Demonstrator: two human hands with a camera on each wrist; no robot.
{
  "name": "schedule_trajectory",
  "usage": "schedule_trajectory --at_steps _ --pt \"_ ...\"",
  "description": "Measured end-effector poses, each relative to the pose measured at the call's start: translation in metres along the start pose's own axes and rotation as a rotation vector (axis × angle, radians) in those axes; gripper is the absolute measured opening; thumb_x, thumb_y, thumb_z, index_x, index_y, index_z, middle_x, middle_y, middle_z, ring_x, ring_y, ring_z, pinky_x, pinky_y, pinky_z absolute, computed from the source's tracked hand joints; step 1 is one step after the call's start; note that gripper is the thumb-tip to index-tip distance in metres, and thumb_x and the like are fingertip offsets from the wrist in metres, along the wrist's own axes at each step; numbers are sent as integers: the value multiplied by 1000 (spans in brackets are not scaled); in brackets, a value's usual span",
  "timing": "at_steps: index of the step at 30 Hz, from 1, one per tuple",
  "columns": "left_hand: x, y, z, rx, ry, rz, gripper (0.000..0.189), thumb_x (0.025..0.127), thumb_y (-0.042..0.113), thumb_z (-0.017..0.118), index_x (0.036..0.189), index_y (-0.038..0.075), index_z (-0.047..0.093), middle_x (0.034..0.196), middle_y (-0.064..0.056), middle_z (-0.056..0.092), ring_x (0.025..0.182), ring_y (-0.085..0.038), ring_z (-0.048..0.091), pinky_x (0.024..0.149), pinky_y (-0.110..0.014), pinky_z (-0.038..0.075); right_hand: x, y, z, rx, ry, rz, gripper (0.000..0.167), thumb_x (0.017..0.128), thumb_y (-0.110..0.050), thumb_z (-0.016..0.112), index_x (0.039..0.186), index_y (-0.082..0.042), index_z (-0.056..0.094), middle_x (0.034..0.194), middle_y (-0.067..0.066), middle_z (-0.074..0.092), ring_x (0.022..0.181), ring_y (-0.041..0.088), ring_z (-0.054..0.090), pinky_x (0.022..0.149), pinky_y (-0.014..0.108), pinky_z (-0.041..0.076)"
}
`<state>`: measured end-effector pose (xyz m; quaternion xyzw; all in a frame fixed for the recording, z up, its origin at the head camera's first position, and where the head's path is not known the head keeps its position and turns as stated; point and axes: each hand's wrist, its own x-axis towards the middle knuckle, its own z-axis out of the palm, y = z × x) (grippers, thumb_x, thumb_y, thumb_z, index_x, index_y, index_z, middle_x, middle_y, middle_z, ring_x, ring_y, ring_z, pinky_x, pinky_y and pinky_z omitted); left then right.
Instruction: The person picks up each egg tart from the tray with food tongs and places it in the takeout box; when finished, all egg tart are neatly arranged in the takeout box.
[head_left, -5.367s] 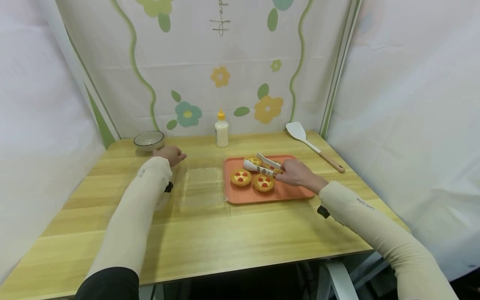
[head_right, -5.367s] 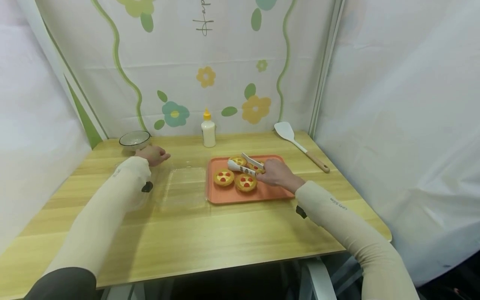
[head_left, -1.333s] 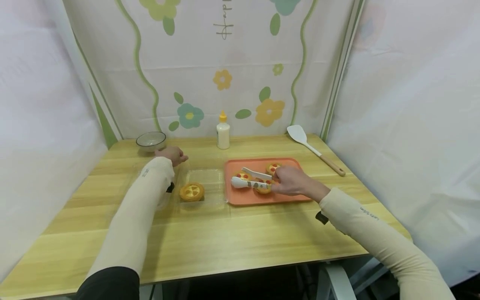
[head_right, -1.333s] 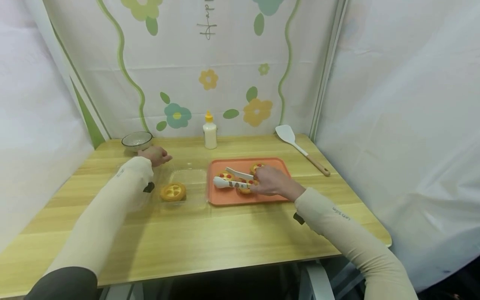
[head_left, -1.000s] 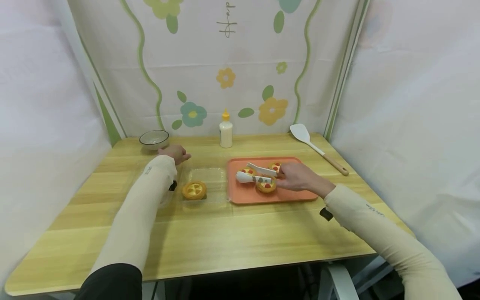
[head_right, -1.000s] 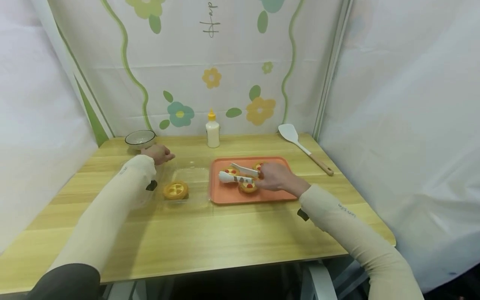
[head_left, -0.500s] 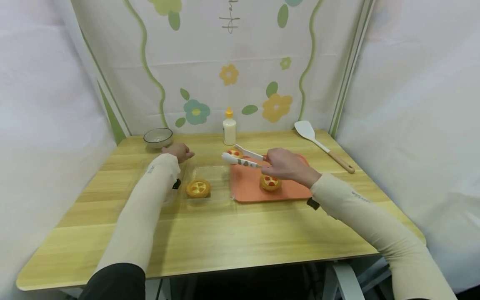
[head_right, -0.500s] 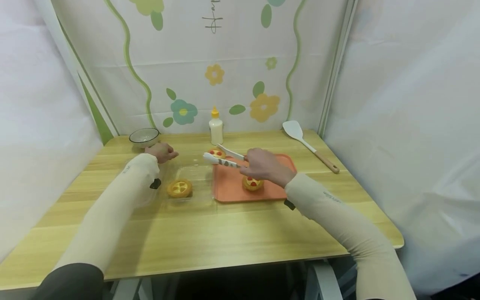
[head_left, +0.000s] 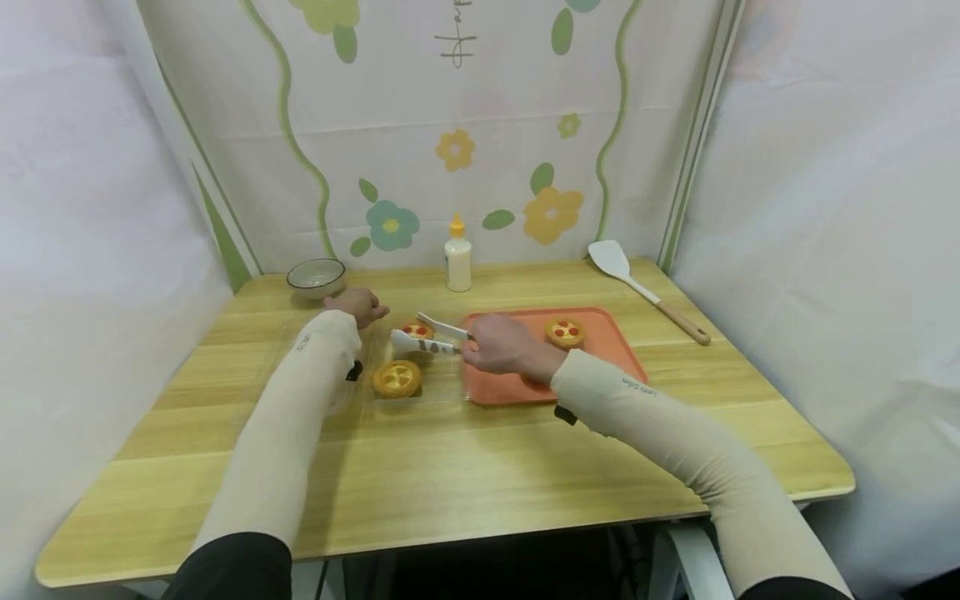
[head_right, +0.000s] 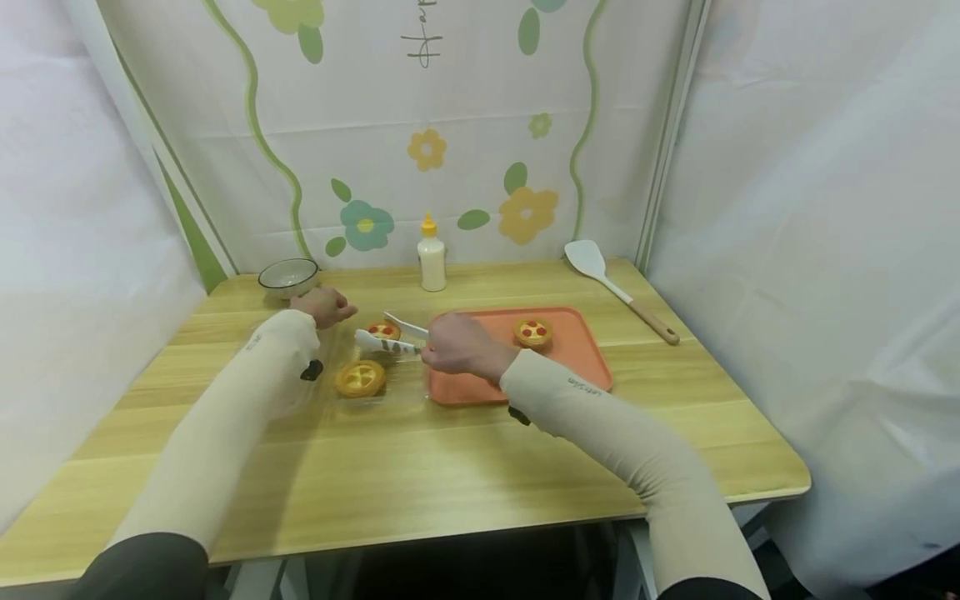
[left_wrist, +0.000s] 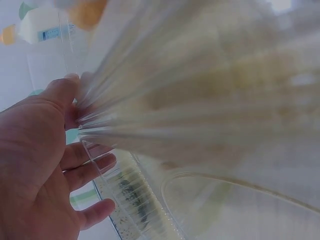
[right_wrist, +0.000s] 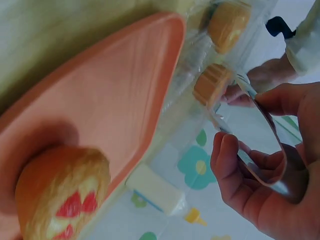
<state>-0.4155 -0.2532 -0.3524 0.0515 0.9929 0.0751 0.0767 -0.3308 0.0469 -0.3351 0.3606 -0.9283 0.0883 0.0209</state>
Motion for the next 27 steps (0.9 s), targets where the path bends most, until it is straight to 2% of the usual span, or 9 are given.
schedule_trajectory --at_steps 3,5,9,13,17,23,27 --pt "1 0 2 3 -11 -9 47 104 40 44 132 5 59 138 -20 55 130 -46 46 107 -77 16 5 -8 9 -13 -23 7 22 94 -24 56 74 -13 55 65 -3 47 52 10 40 45 24 34" --pt "2 0 3 4 -15 -15 48 104 41 44 133 6 58 139 -20 54 131 -46 45 107 -76 15 8 -12 12 -26 -35 19 27 93 -25 56 69 -14 54 66 -2 47 52 10 39 45 24 34" --pt "2 -1 2 5 -10 -20 47 103 41 44 132 6 59 138 -19 56 131 -45 45 107 -76 15 12 -17 15 -40 -22 17 35 92 -26 59 60 -15 51 61 -3 44 51 10 38 43 24 33" --pt "3 -4 2 13 -2 -14 46 103 41 44 129 7 62 135 -19 58 128 -45 48 106 -76 17 15 -21 15 -57 -19 0 37 92 -27 61 58 -16 51 59 -4 43 50 9 39 43 23 34" --pt "2 -4 3 18 8 -20 45 103 42 45 128 8 63 134 -18 60 126 -43 51 106 -76 20 14 -23 15 -54 -31 10 36 92 -29 61 59 -15 53 59 -5 44 49 8 39 42 22 34" --pt "1 -4 3 8 23 -22 44 103 41 46 127 8 64 133 -17 61 126 -43 51 106 -76 19 12 -22 15 12 -40 58 32 92 -31 62 67 -12 56 62 -2 48 48 8 41 41 22 34" --pt "0 -3 2 3 10 -13 45 103 41 45 126 7 64 134 -18 60 127 -45 49 106 -77 15 9 -17 9 79 -3 72 25 89 -30 63 73 -11 59 63 -2 50 49 9 41 42 23 34"
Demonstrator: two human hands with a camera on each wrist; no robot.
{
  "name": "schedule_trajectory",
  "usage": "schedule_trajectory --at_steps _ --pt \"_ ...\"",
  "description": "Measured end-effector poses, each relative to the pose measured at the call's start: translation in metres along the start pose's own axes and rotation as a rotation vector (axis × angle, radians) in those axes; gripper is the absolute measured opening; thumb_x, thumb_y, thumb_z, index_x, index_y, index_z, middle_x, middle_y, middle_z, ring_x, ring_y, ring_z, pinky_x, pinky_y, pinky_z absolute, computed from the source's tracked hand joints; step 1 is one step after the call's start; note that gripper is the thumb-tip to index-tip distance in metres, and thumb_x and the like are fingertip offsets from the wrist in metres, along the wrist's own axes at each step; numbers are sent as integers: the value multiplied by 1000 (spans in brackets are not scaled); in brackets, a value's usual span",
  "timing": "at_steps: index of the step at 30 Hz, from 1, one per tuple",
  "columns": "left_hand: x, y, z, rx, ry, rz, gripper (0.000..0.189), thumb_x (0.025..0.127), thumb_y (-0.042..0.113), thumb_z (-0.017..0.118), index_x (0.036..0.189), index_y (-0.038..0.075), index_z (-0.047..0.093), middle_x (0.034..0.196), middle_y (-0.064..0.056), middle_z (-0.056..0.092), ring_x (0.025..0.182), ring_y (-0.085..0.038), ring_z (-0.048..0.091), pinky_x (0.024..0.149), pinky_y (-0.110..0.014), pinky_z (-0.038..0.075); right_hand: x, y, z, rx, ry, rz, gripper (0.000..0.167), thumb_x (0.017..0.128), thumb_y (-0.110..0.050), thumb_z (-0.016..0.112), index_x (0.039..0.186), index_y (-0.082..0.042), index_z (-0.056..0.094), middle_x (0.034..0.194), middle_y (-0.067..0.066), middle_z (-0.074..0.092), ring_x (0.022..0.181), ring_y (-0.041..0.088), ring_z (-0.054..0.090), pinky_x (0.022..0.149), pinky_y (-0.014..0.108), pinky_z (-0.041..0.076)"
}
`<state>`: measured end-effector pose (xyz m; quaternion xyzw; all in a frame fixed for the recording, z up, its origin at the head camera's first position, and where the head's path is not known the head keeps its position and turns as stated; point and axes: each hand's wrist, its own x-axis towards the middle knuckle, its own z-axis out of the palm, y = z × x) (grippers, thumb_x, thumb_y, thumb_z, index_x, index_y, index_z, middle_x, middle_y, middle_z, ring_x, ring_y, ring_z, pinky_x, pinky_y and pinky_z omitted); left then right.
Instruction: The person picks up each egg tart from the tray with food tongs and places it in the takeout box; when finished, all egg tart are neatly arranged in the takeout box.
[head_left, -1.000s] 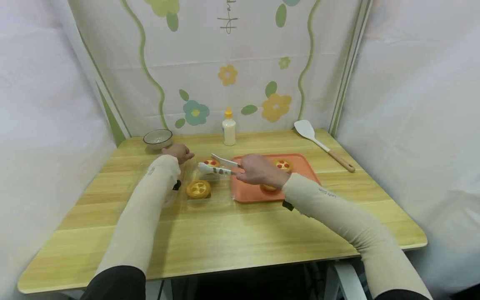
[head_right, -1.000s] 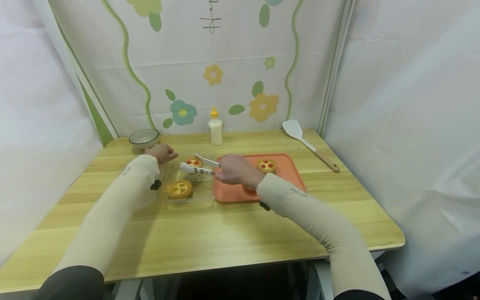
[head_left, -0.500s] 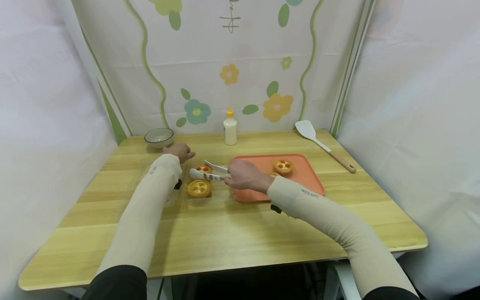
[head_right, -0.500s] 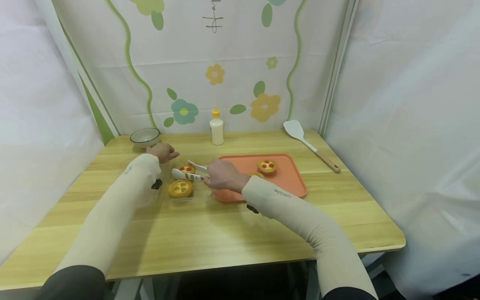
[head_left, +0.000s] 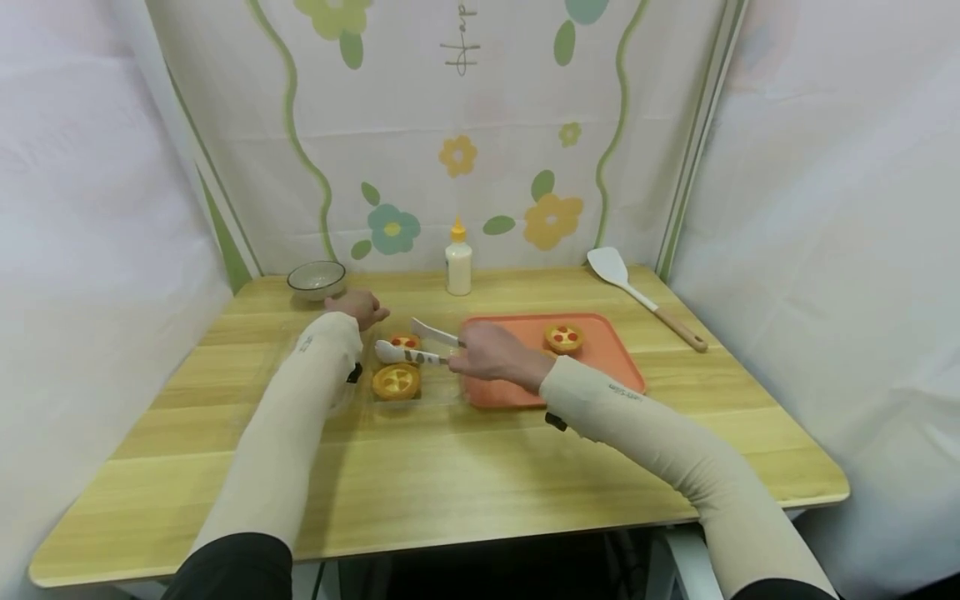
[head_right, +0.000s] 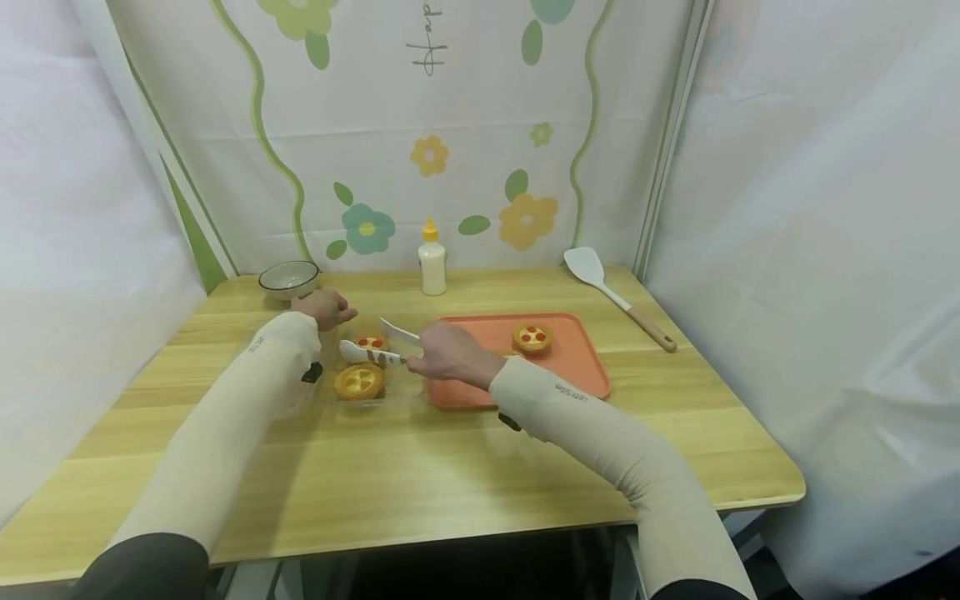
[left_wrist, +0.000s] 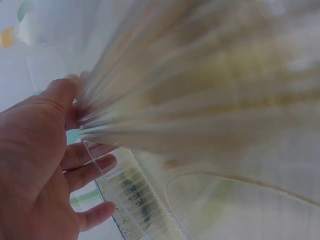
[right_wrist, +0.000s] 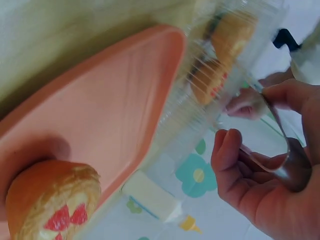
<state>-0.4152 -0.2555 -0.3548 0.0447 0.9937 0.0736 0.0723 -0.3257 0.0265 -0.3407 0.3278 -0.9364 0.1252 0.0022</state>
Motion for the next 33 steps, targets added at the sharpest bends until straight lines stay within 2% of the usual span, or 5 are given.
schedule_trajectory --at_steps 5,9,14,25,33 --pt "0 0 -2 -5 -19 3 43 104 39 45 116 6 68 127 -17 64 125 -44 51 105 -78 15 -7 9 -21 118 39 23 28 89 -30 61 73 -8 60 54 -5 42 45 8 35 39 22 29" --pt "0 -2 -3 -4 -28 7 44 104 40 44 119 5 67 129 -17 63 126 -43 51 106 -78 15 -19 24 -40 147 74 89 33 89 -35 64 71 -7 61 51 -5 39 43 9 31 39 23 27" --pt "0 -1 -4 5 -50 -14 49 104 43 43 133 6 58 140 -17 55 131 -44 45 107 -76 13 -38 57 -55 103 118 146 33 87 -33 66 65 -11 56 50 -4 37 45 11 30 44 25 30" --pt "-4 3 0 -15 -62 2 48 104 42 42 133 6 59 139 -18 55 132 -46 44 105 -79 9 -99 121 -62 -45 120 167 46 88 -24 65 54 -15 36 51 -6 25 45 10 23 43 25 23" --pt "-5 1 -2 4 -41 9 47 104 41 41 130 7 61 136 -18 57 130 -46 46 104 -79 12 -123 144 -52 -107 127 198 35 87 -27 68 63 -9 48 51 -5 29 45 10 26 43 25 24"
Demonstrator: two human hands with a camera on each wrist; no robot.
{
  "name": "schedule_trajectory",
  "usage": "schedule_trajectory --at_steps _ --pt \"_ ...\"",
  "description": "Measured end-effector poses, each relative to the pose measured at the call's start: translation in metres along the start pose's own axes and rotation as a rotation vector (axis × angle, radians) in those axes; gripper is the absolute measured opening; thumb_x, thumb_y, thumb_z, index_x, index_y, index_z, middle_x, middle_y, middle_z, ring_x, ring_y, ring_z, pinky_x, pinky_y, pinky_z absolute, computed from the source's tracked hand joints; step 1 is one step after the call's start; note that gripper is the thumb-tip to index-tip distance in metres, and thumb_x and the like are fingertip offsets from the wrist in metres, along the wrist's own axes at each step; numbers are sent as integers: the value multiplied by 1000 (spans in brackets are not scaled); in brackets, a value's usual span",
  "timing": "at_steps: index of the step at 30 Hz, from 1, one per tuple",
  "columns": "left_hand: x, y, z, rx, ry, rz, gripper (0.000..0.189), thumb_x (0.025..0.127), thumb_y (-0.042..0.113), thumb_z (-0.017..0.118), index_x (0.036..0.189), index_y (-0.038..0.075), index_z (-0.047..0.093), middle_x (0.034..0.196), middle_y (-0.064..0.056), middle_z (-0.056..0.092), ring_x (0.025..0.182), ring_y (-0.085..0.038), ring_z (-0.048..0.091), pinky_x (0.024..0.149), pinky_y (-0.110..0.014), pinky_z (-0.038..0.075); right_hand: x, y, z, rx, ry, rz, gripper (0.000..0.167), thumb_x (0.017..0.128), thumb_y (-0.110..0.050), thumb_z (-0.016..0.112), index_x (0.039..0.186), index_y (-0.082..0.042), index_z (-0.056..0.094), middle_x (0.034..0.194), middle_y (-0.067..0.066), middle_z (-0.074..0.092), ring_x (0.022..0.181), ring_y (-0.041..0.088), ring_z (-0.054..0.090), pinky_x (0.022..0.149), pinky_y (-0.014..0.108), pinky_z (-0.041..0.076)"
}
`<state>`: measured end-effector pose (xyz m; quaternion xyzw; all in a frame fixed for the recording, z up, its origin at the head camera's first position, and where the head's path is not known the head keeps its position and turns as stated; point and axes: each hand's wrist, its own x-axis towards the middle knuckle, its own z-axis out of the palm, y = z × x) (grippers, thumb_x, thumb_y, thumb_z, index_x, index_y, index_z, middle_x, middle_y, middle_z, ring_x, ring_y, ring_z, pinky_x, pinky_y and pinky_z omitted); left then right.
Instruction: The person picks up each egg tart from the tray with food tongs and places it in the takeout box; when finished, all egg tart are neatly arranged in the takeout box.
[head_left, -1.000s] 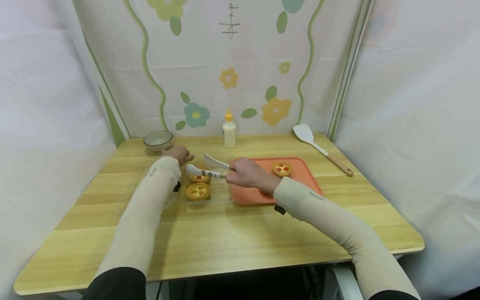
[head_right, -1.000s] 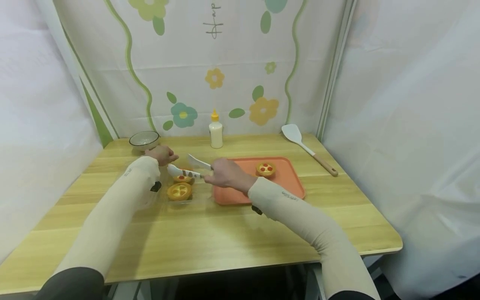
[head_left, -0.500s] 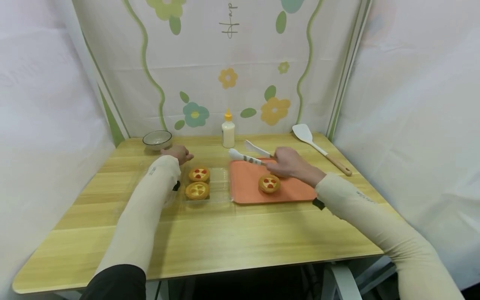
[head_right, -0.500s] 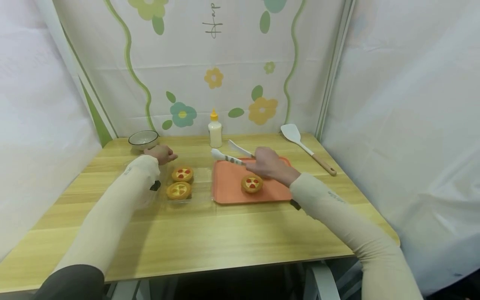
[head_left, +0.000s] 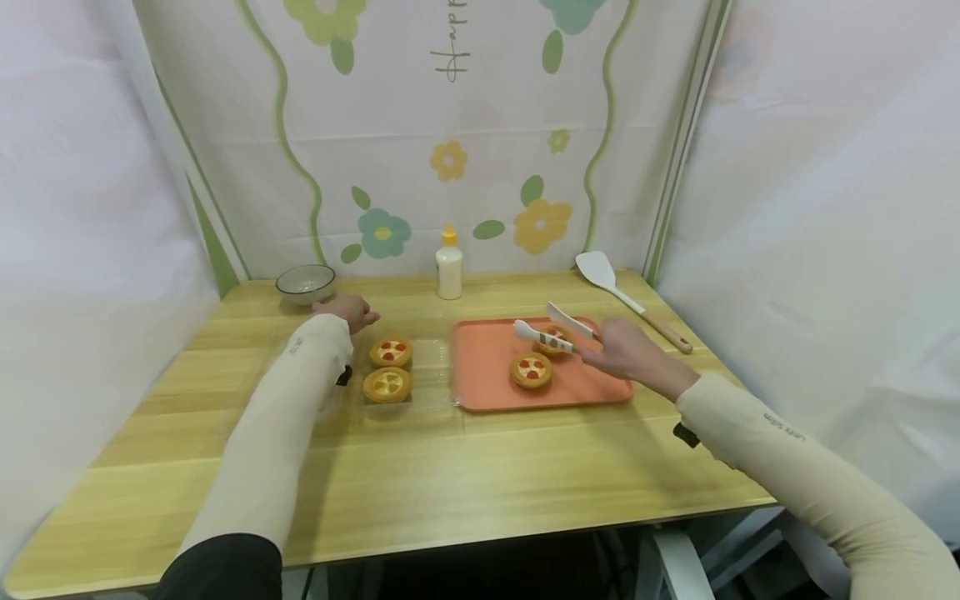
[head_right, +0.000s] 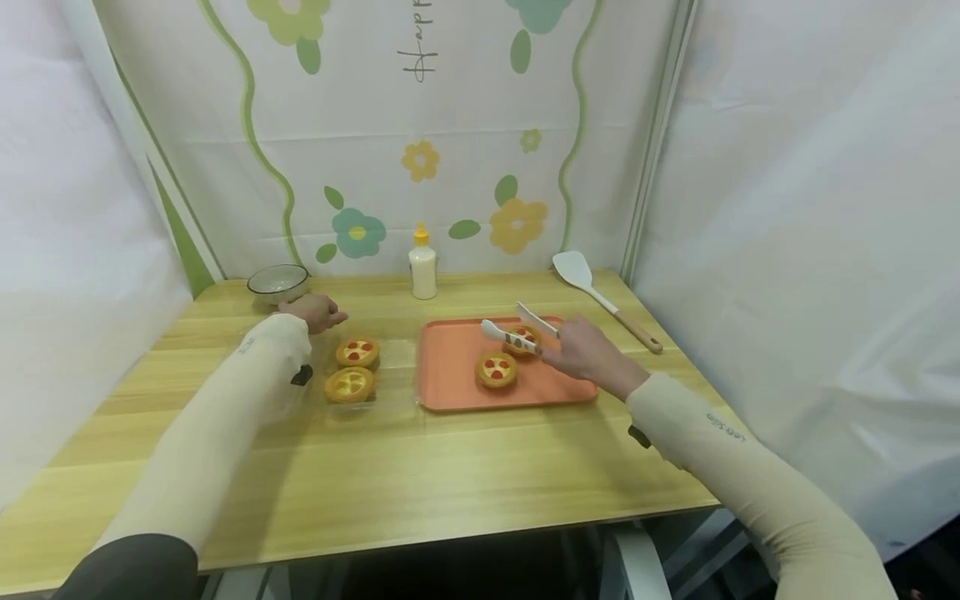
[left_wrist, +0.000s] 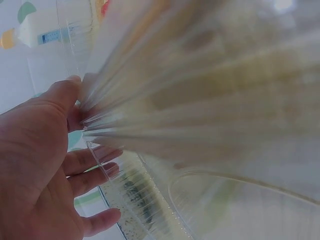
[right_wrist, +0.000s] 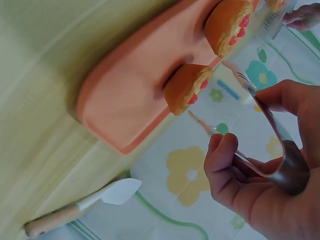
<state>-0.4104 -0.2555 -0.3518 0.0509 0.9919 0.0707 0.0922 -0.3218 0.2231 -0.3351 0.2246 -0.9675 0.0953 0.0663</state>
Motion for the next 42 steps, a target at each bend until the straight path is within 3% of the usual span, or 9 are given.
schedule_trajectory --at_steps 7,12,22,26,32,42 --pt "-1 -1 0 3 -29 1 51 105 42 40 135 5 56 140 -20 53 133 -47 43 104 -79 12 -9 15 19 63 -14 112 36 85 -26 64 60 -11 44 56 -1 38 46 12 32 42 26 29" --pt "0 0 -2 -7 -29 1 49 104 42 41 133 7 59 138 -18 56 131 -45 45 104 -80 13 -15 20 30 79 1 103 43 90 -33 67 60 -11 45 53 -2 36 44 11 30 42 25 28" --pt "1 0 -3 -1 -14 -9 49 104 42 42 134 6 58 140 -19 54 131 -46 45 104 -79 13 -19 20 34 77 5 138 36 88 -26 62 61 -11 44 62 4 43 50 14 34 44 28 30" --pt "2 -1 -3 1 -29 -11 50 104 42 41 134 6 58 140 -19 54 131 -46 45 104 -79 13 -19 20 33 65 35 107 39 88 -22 61 57 -13 38 60 3 39 49 14 31 45 29 30" --pt "4 -3 -2 4 -26 -10 50 104 42 41 134 5 57 139 -20 54 130 -47 45 104 -79 14 -14 14 30 52 109 40 33 87 -23 64 62 -9 47 60 3 43 51 17 37 47 29 32" --pt "-4 2 -3 -8 4 -7 48 104 41 42 132 5 59 138 -20 55 130 -46 46 106 -77 15 9 -30 20 127 138 -67 29 88 -23 67 70 -4 54 58 2 44 49 15 36 46 28 32"
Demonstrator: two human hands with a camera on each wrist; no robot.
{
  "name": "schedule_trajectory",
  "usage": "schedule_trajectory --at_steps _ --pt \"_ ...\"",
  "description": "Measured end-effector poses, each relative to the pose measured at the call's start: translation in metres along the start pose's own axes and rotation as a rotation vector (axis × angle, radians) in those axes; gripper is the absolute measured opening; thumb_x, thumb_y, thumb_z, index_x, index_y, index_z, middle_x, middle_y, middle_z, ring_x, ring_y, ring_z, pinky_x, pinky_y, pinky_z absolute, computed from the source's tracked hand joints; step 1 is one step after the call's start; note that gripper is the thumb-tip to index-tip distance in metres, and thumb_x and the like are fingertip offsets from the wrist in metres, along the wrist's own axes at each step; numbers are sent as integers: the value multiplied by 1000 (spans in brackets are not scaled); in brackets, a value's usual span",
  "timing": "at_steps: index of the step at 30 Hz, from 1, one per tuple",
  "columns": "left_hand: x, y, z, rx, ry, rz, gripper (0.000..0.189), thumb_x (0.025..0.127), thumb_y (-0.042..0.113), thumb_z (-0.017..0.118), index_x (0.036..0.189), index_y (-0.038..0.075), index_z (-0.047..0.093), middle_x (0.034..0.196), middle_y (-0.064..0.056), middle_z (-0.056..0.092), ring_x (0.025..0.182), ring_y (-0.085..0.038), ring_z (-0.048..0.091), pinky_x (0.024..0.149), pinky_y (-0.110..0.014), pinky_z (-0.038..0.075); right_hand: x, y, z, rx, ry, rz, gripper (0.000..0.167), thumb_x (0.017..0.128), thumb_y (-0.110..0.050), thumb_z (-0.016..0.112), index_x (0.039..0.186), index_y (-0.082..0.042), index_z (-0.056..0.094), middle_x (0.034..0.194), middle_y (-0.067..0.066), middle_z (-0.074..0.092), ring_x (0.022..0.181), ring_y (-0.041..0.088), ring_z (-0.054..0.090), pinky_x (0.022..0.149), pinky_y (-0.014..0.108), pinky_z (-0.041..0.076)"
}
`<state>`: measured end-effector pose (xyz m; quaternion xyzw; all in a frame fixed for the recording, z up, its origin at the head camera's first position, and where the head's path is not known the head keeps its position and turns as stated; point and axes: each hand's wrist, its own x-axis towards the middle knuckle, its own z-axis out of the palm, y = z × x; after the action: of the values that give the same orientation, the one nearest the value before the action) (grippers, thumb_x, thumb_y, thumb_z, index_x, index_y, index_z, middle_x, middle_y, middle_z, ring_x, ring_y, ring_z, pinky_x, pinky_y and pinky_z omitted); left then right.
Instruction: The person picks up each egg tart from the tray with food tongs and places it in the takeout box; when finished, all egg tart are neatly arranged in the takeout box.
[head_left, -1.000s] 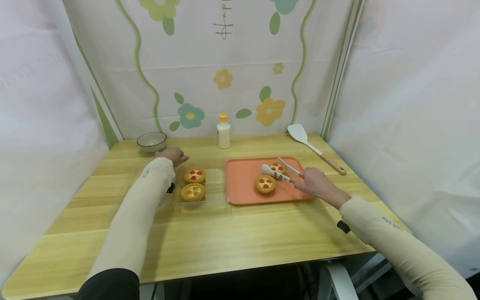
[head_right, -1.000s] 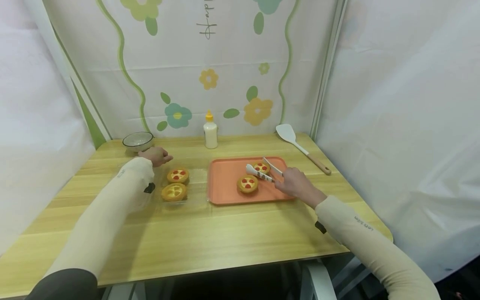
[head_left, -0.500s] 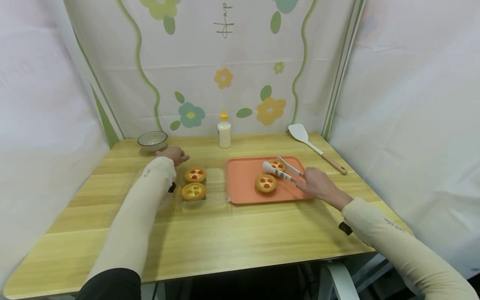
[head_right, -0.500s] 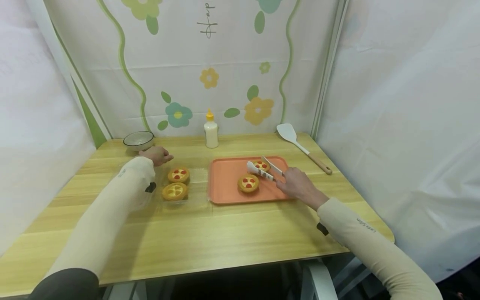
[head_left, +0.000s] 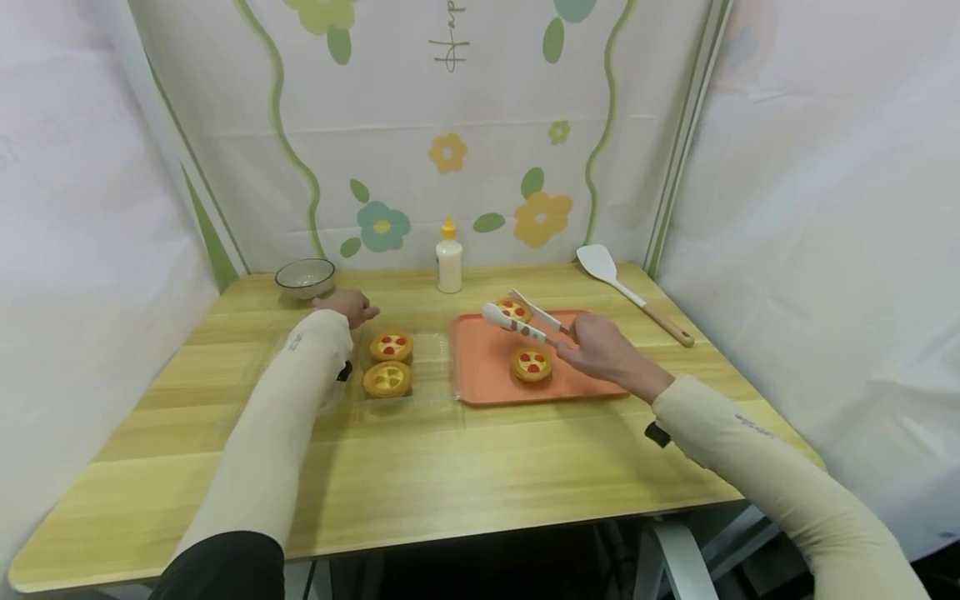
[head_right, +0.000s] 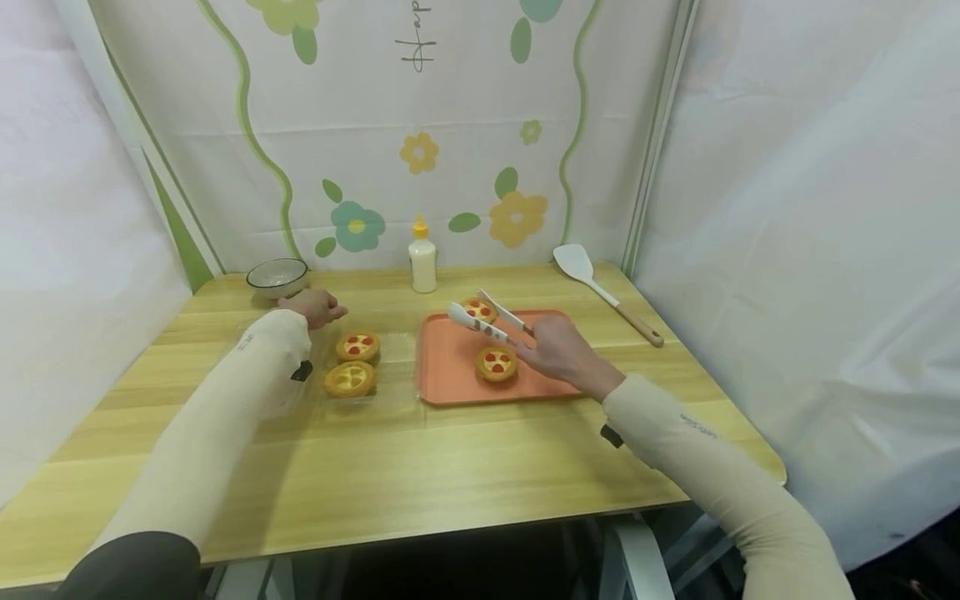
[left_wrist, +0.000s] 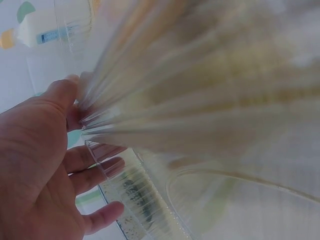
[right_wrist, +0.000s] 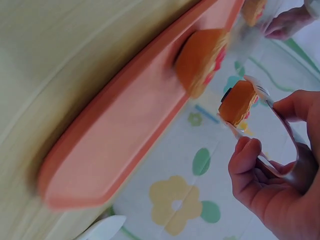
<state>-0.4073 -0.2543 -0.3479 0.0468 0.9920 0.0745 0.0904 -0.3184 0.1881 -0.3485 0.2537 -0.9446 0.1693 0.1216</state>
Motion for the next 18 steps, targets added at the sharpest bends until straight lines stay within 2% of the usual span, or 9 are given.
schedule_trajectory --at_steps 4,10,18 --pt "-3 1 1 -3 13 -2 48 104 41 43 131 6 60 138 -19 56 130 -45 46 107 -76 14 11 -25 7 -29 -6 -48 29 87 -24 65 68 -6 56 56 0 44 48 14 35 46 27 30" --pt "-2 -1 3 -8 -2 3 47 104 40 43 130 5 61 137 -20 56 131 -47 44 107 -77 9 32 -61 19 19 -106 -60 28 91 -27 60 70 -8 57 56 0 46 47 12 35 43 25 29" --pt "2 -1 2 -9 4 -2 46 104 40 42 127 6 63 133 -18 60 131 -46 45 106 -78 7 54 -86 33 -11 -170 -110 29 93 -28 60 71 -9 56 64 3 48 50 13 37 45 25 31"
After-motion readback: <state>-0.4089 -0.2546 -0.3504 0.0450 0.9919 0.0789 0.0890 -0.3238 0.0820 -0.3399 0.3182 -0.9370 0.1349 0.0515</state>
